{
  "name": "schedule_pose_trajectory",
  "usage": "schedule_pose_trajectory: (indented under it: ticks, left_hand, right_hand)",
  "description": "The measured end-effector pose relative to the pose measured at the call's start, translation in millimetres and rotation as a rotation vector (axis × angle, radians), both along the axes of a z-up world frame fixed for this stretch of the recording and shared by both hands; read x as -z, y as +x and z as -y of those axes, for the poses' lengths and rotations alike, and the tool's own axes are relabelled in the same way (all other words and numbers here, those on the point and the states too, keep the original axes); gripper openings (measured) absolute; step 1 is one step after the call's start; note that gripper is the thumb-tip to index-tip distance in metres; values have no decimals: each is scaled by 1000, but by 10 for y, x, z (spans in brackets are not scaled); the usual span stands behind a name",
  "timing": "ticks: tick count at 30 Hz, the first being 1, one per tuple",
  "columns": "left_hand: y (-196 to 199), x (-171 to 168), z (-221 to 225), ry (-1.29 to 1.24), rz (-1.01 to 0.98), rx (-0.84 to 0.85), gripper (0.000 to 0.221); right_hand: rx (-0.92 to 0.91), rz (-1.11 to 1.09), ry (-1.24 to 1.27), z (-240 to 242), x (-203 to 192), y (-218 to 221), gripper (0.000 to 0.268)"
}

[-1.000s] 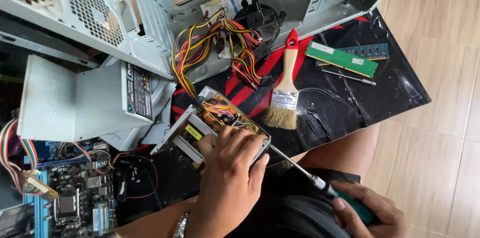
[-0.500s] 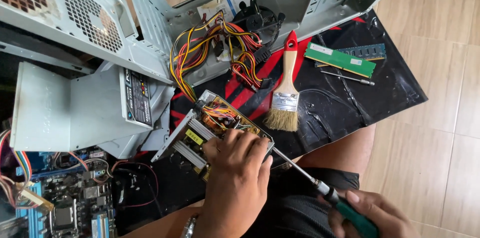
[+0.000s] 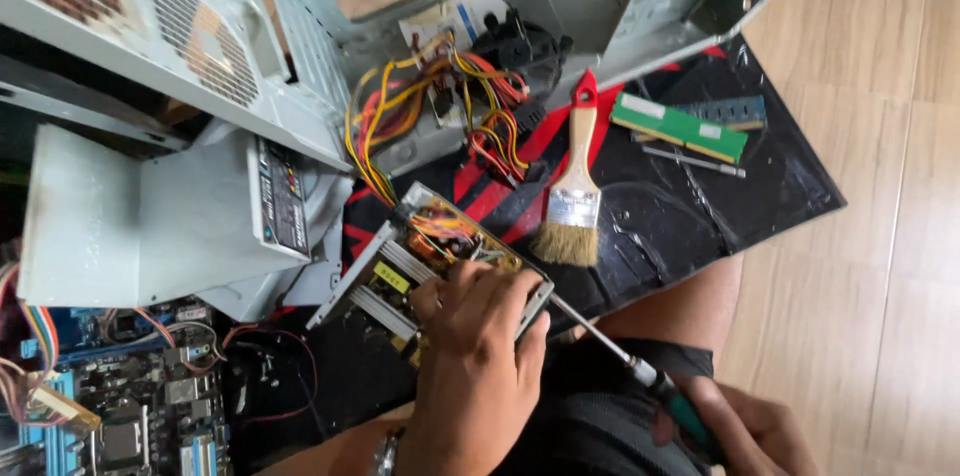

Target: Using a screwdriver to remove screws from a computer power supply unit during disassembly.

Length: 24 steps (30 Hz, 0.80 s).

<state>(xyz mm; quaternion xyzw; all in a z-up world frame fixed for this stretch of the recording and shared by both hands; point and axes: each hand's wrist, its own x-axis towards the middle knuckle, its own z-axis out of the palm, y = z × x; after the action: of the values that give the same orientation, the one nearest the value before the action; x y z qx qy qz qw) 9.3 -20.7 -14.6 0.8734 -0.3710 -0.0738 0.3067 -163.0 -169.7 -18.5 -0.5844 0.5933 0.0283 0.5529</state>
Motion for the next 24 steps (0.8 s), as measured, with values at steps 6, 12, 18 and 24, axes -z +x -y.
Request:
schedule_pose_trajectory:
  ticks: [6, 12, 18, 24]
  left_hand:
    - [5, 65, -14, -4, 26, 12, 31]
    - [15, 52, 5, 64, 19, 21, 27]
    - [9, 100, -8, 95, -14, 23, 25]
    - [23, 79, 7, 70, -27, 21, 26]
  right_hand:
    - [-610, 469, -1001, 72, 345, -212, 32]
    - [-241, 200, -403, 97, 340, -223, 32]
    - [-518, 383, -867, 65, 394, -230, 31]
    - [-13, 243, -79, 209, 578, -307, 34]
